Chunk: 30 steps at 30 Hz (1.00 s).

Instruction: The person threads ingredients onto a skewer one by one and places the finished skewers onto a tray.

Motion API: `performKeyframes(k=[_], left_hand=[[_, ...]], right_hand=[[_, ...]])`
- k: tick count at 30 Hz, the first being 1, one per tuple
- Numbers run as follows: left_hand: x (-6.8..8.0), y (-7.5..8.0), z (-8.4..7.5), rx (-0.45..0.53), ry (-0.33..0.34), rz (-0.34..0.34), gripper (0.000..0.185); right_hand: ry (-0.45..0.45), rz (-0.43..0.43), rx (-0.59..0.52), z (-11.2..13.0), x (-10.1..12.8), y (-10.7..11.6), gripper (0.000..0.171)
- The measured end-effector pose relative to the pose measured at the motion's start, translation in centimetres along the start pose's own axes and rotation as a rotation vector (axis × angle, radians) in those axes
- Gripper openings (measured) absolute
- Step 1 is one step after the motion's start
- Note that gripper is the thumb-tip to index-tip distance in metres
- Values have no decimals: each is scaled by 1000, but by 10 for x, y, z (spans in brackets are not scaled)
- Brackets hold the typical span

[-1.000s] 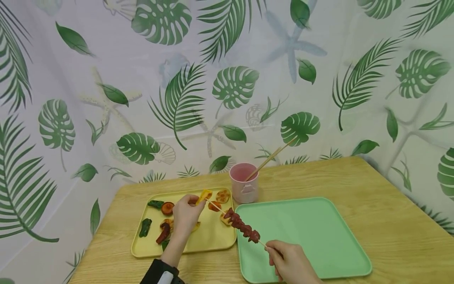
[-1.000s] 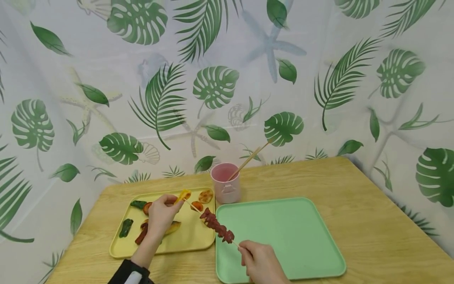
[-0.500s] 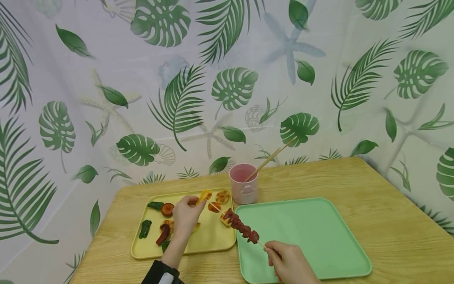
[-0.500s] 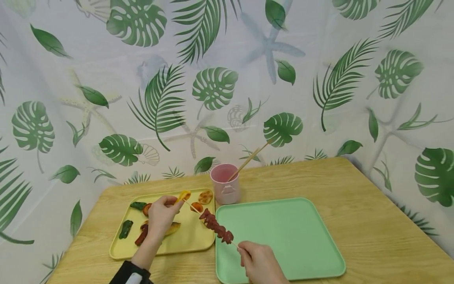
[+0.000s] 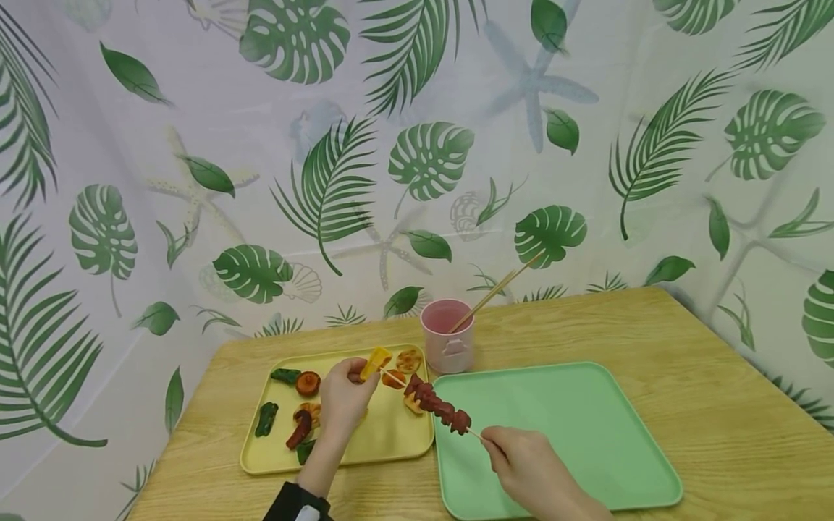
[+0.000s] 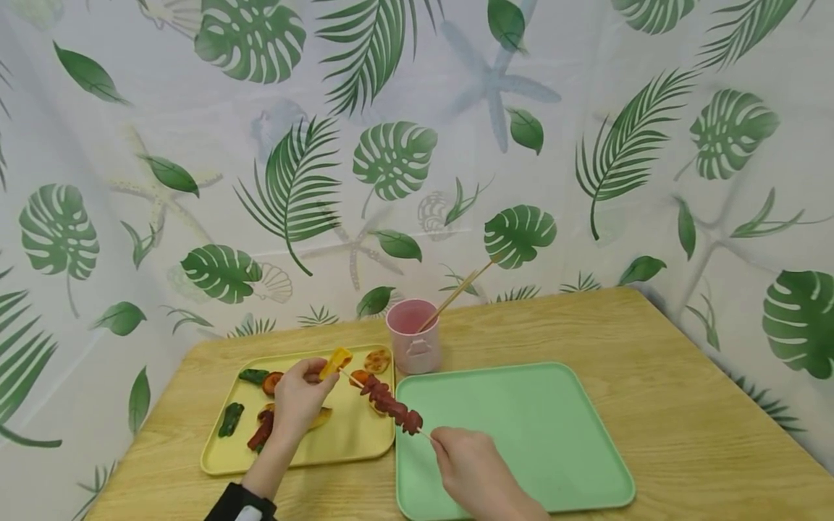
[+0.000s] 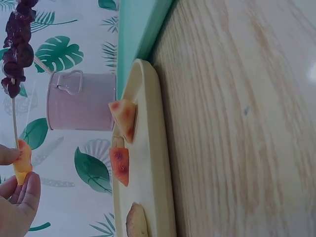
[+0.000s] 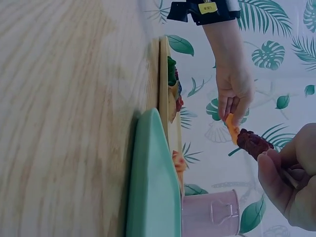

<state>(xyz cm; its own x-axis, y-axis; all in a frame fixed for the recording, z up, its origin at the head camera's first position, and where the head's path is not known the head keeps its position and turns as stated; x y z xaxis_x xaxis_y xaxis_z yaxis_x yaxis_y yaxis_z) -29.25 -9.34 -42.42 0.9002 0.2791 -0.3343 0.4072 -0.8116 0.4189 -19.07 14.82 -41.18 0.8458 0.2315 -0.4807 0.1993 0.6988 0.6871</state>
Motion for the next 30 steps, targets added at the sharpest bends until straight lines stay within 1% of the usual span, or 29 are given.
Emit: performKeyframes(k=[2, 5, 10, 14, 19, 22, 26, 30], left_hand=[[1, -1, -1, 15, 16, 20, 27], [3, -2, -3, 24, 23, 29, 28], [5, -3, -5, 16, -7, -4, 27], [7, -4, -7, 7, -42, 11, 25], [13, -7, -10, -1, -105, 43, 23], [14, -7, -10, -6, -115, 45, 23], [12, -8, -9, 14, -103, 67, 25], [10, -9, -8, 20, -111, 91, 25]], right_hand=[[33, -20, 20, 3, -1, 0, 12], [45, -31, 38, 6, -2, -1, 12], [19, -23, 51, 8, -4, -4, 11], [23, -31, 43, 9, -6, -8, 11], [-18, -17, 34, 9, -10, -14, 11], [-38, -12, 29, 9, -11, -16, 11], [-55, 0, 15, 6, -10, -18, 12], [-83, 37, -45, 1, -8, -19, 11]])
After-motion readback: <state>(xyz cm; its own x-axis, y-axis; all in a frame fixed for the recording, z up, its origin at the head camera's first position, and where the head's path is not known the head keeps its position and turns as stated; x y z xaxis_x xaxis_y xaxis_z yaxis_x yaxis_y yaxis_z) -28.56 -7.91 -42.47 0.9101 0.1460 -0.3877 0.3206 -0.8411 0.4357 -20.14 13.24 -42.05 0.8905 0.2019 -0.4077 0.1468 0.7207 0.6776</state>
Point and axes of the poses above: each hand's wrist, its own x-axis away from the middle knuckle, its own y-axis out of the back of the hand, z = x × y, the point moved 2 cm from there along -x, towards the middle knuckle, and after that the axes turned 7 degrees about -z, right-handed, at the moved point
